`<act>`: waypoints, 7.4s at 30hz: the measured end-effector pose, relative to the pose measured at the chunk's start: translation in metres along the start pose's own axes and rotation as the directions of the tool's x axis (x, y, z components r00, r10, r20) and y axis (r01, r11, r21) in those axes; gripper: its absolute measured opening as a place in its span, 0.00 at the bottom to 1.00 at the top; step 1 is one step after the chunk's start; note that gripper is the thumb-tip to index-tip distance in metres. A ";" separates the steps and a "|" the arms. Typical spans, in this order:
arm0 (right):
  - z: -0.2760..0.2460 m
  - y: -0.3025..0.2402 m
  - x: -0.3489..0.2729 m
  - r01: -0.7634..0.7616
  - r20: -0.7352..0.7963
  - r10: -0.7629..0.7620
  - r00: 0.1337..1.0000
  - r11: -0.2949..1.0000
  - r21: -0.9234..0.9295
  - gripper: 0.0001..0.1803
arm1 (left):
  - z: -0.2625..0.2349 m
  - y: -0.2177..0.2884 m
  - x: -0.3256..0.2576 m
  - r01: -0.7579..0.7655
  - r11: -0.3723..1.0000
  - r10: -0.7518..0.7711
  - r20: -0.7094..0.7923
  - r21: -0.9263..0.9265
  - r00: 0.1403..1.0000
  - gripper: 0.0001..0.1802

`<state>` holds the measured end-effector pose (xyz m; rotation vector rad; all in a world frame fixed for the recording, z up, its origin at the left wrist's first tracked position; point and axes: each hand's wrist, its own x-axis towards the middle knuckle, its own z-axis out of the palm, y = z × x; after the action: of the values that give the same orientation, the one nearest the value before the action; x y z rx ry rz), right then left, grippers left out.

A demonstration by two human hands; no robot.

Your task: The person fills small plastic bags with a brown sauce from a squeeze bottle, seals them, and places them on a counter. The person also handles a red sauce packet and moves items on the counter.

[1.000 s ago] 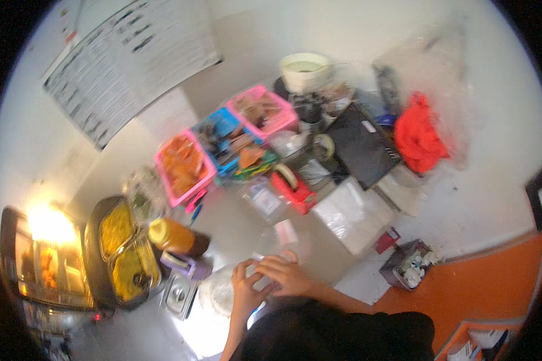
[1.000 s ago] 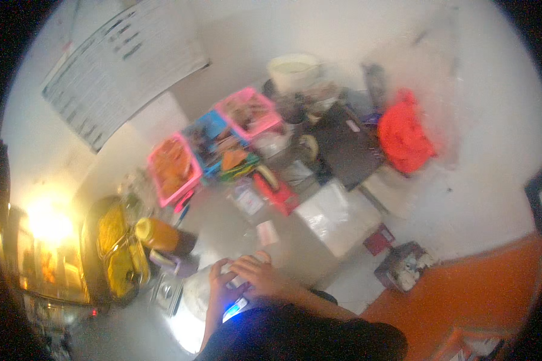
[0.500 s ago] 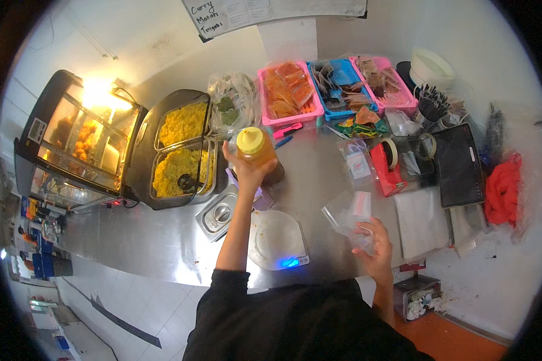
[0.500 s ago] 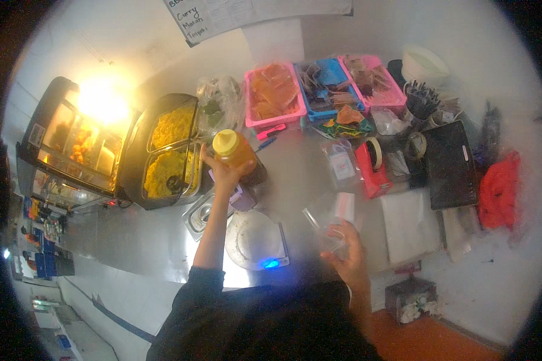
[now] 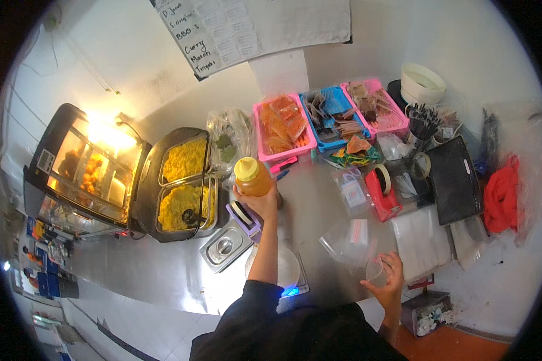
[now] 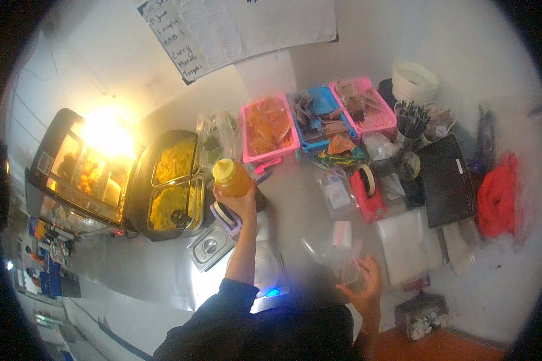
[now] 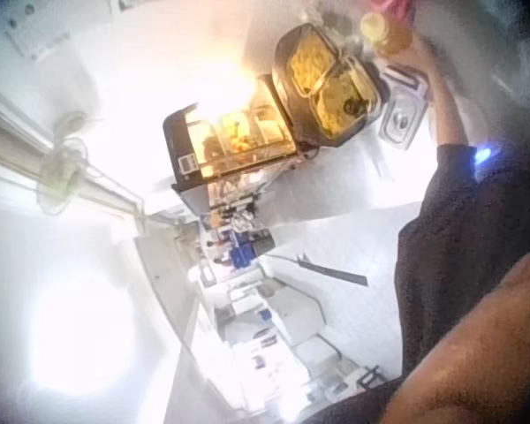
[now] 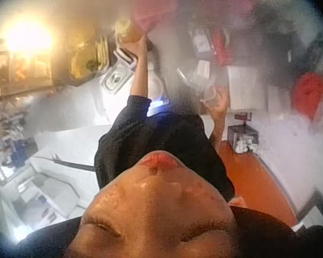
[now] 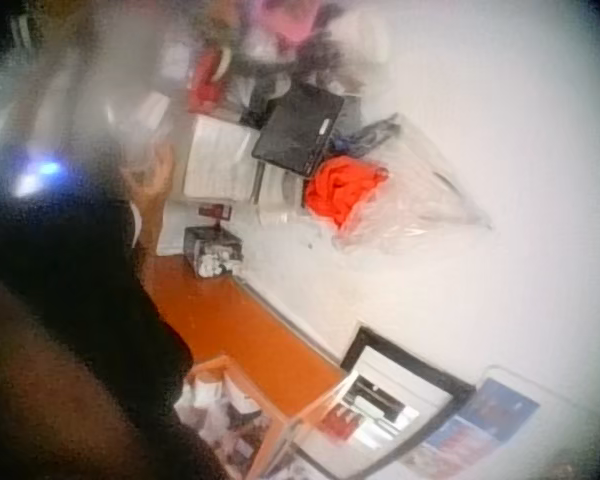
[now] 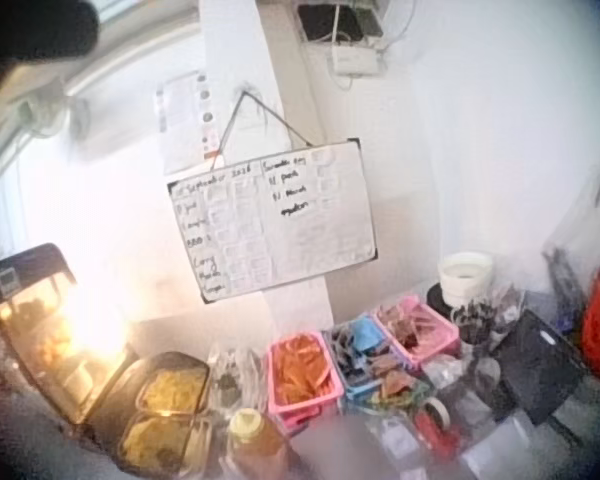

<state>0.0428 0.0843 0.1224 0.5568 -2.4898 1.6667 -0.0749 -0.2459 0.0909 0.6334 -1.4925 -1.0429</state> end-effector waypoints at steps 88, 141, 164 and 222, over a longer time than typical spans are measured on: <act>0.130 -0.066 0.037 -0.066 0.581 -0.157 0.799 0.937 0.344 0.53 | -0.326 0.048 -0.011 -0.486 0.805 0.388 0.318 0.341 0.865 0.55; 0.171 -0.112 0.054 0.187 0.575 -0.570 0.587 0.787 0.588 0.18 | -0.233 0.149 -0.046 0.512 0.857 -0.450 0.560 0.052 0.696 0.32; 0.159 -0.107 0.059 0.661 0.406 -0.784 0.470 0.617 0.427 0.24 | -0.224 0.174 -0.016 0.032 0.939 -0.290 0.739 0.342 0.608 0.32; 0.185 -0.035 0.051 -0.016 0.835 -0.464 0.295 0.872 0.490 0.45 | -0.286 0.139 -0.019 0.368 0.240 -0.863 0.372 0.898 -0.343 0.37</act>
<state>0.0298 -0.1084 0.0930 2.5073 -2.2383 2.0732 0.2278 -0.2395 0.1903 1.5897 -2.5776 -2.4909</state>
